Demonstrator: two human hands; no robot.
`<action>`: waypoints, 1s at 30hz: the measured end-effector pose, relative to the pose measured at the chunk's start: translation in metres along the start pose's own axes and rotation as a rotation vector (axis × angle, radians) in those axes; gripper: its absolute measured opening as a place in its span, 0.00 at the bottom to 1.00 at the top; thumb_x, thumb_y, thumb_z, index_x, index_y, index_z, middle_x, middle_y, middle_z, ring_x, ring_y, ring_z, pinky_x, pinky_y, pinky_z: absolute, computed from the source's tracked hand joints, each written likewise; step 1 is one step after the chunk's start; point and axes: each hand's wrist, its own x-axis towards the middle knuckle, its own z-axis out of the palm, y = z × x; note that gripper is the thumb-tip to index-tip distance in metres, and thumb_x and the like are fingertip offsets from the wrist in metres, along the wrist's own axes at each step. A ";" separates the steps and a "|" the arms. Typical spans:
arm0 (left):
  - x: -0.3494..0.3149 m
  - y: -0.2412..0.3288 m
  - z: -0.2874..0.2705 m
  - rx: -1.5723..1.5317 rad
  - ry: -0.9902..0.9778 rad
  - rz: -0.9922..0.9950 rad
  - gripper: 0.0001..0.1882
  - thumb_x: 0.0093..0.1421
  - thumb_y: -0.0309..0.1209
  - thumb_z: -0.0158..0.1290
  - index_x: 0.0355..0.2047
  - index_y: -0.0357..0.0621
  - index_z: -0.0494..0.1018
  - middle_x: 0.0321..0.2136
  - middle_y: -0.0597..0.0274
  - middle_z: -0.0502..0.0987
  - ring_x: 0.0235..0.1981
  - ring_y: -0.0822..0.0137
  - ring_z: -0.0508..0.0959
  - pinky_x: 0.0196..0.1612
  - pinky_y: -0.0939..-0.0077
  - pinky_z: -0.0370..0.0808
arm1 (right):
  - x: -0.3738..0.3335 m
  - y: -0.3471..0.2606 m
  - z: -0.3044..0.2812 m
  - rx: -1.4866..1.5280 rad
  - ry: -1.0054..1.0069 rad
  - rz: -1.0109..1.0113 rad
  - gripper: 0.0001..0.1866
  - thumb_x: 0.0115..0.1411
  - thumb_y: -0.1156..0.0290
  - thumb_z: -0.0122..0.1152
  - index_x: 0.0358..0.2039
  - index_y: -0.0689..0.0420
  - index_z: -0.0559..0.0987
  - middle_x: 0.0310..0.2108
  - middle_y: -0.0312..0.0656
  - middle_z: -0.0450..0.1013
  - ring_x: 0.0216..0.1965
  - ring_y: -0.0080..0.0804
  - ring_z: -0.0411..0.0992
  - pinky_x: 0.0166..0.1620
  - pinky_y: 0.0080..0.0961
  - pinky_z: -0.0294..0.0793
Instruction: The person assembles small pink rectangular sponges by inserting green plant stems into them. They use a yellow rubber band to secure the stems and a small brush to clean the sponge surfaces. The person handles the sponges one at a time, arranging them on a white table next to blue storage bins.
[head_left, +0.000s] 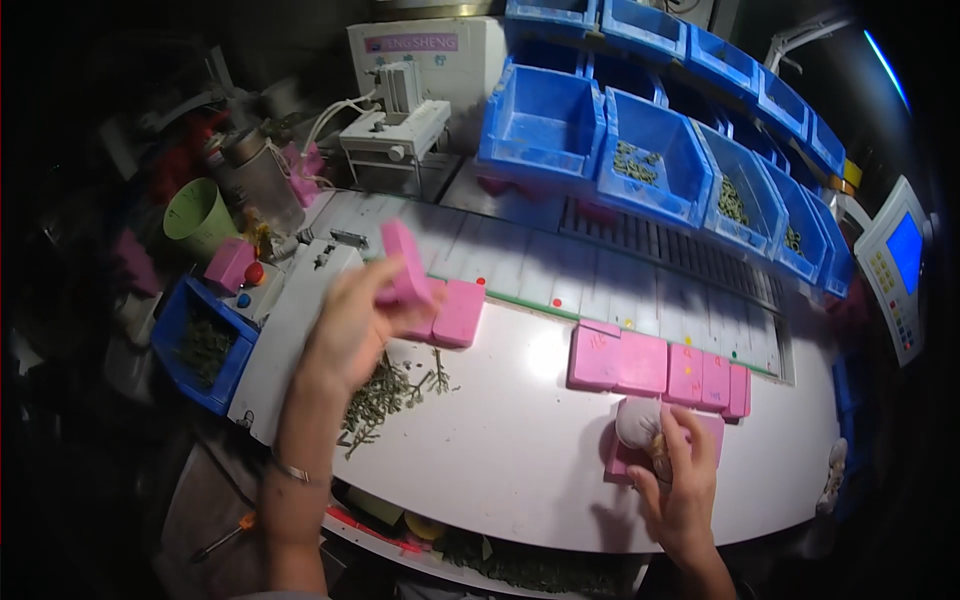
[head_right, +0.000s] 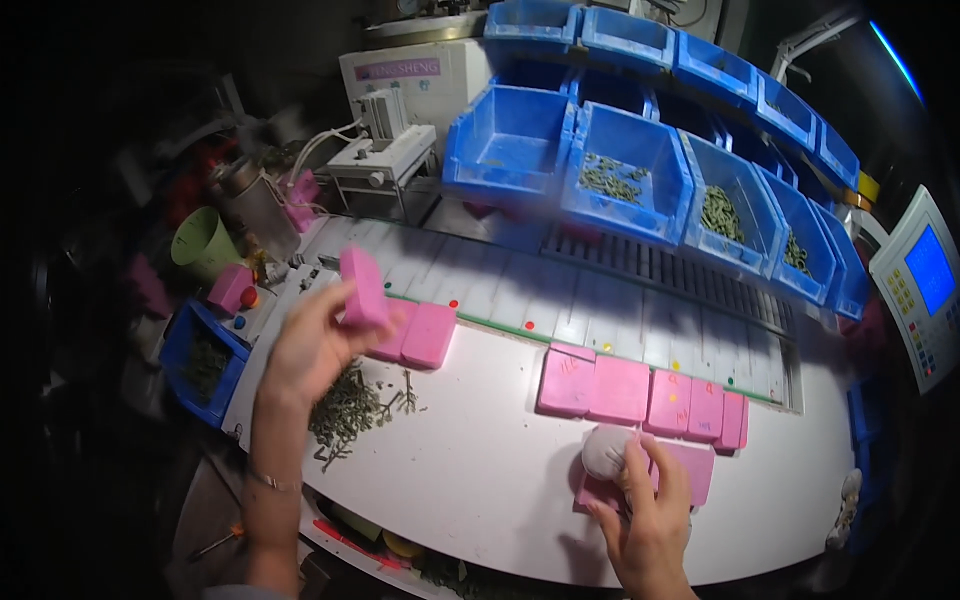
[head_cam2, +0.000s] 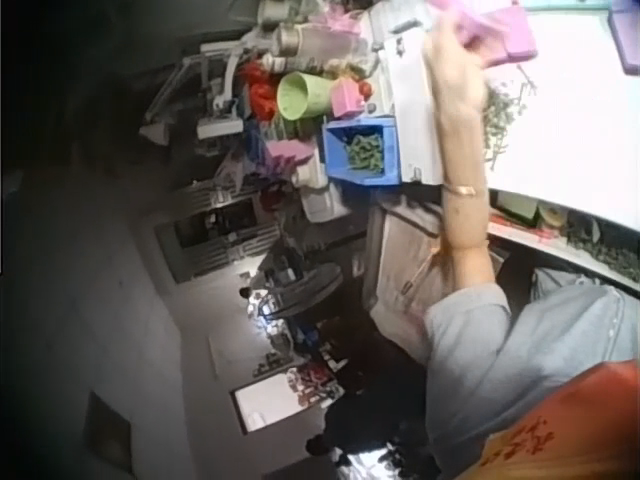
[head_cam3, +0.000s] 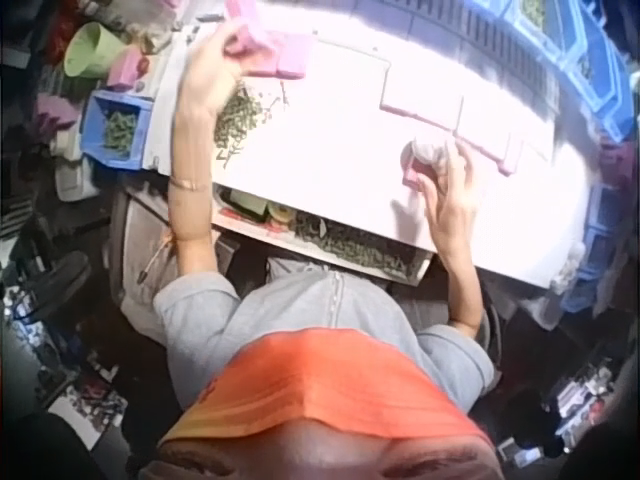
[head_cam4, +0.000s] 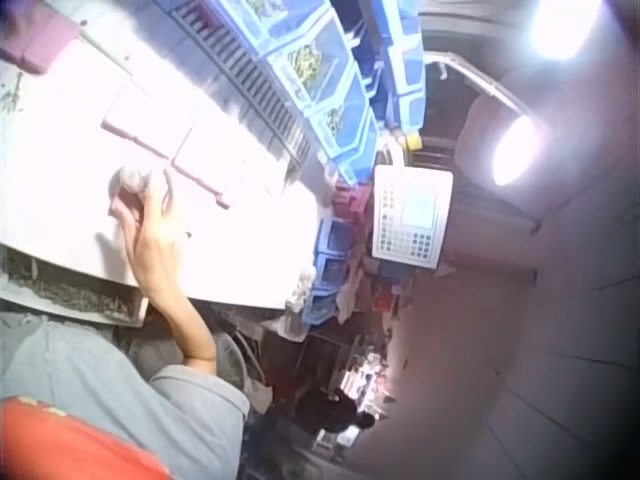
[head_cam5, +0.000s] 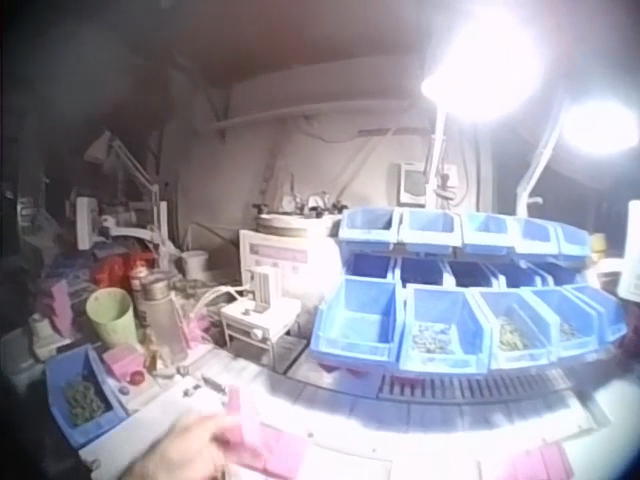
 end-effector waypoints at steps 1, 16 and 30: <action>0.026 0.006 -0.019 0.097 0.011 0.094 0.15 0.60 0.34 0.49 0.38 0.31 0.70 0.31 0.56 0.75 0.34 0.67 0.76 0.33 0.73 0.74 | -0.006 0.003 0.001 0.035 -0.060 0.049 0.35 0.45 0.78 0.63 0.56 0.65 0.63 0.50 0.55 0.62 0.49 0.51 0.63 0.51 0.36 0.64; 0.209 -0.013 -0.065 1.518 0.488 0.391 0.19 0.37 0.36 0.65 0.26 0.35 0.75 0.27 0.44 0.77 0.33 0.46 0.78 0.37 0.59 0.74 | -0.022 0.019 -0.024 0.012 -0.010 0.112 0.33 0.44 0.91 0.48 0.55 0.63 0.65 0.41 0.55 0.67 0.41 0.51 0.68 0.43 0.37 0.68; 0.059 -0.072 0.064 1.101 -0.264 0.512 0.13 0.55 0.31 0.54 0.38 0.35 0.74 0.34 0.57 0.77 0.35 0.68 0.75 0.40 0.76 0.70 | -0.059 0.129 -0.040 -0.304 0.098 0.174 0.29 0.46 0.86 0.52 0.53 0.62 0.66 0.51 0.53 0.62 0.53 0.51 0.61 0.55 0.38 0.60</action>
